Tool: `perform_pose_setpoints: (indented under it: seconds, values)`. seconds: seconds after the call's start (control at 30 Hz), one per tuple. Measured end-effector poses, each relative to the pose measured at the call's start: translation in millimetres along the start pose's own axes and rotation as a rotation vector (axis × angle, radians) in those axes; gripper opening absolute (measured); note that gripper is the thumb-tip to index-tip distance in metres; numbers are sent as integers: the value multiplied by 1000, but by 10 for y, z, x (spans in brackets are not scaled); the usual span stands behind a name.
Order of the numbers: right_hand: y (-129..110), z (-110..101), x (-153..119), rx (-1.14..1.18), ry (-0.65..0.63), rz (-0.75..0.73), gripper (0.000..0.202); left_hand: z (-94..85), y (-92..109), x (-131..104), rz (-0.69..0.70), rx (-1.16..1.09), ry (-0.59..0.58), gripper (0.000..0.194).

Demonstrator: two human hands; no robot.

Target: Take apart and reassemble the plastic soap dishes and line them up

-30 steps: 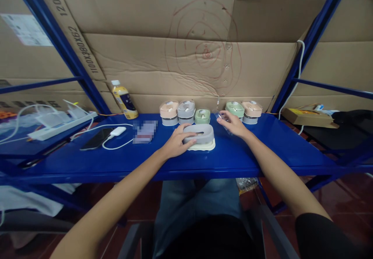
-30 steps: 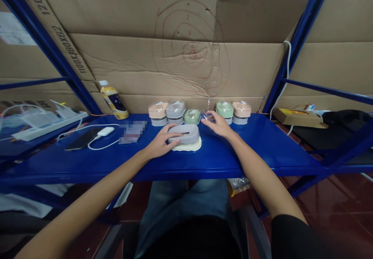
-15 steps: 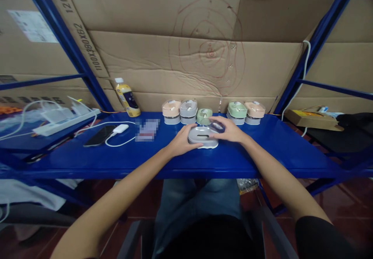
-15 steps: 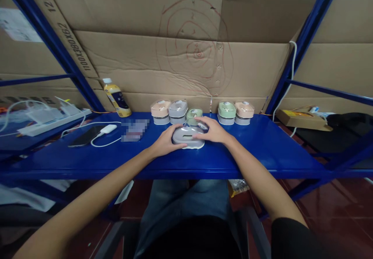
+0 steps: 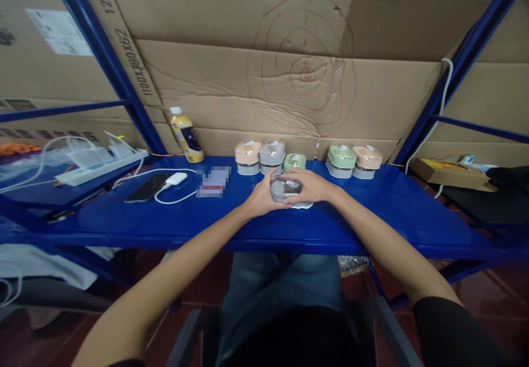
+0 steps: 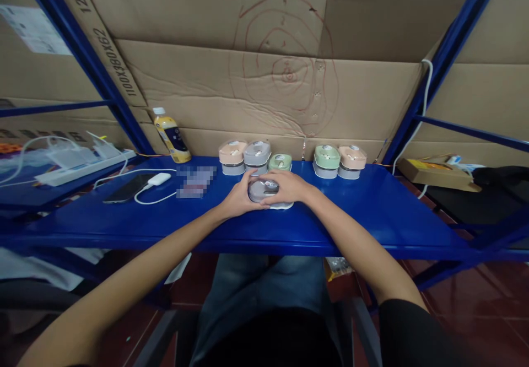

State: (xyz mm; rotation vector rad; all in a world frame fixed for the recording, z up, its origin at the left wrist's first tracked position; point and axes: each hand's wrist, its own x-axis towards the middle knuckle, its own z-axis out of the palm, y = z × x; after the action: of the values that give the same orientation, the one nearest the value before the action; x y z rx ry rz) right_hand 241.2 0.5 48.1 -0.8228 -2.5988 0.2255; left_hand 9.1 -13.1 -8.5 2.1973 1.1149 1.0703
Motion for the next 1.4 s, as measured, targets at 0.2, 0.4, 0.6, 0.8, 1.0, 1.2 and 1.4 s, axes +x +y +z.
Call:
perform_pose_setpoints:
  seconds: [0.2,0.4,0.6,0.8,1.0,1.2,1.4]
  values:
    - [57,97,-52,7,-29,-22,89,-8,2,-2,-24,25,-44,121]
    - [29,92,-160,-3,-17,-13,78,-29,-36,-24,33,40,-88,112]
    - [-6,-104,-431,-113,-77,163,93,-12,-137,-40,76,104,-11,96]
    - [32,-355,-947,-284,-174,319,126,-8,-125,-15,145,312,38,51]
    - [138,-361,-1011,-437,-74,214,89,229,38,514,305,506,-105,59]
    - [440,-267,-667,-604,17,246,71,567,175,890,192,505,-77,66]
    - [772,-213,-295,-650,65,248,62,401,468,400,199,592,-67,52]
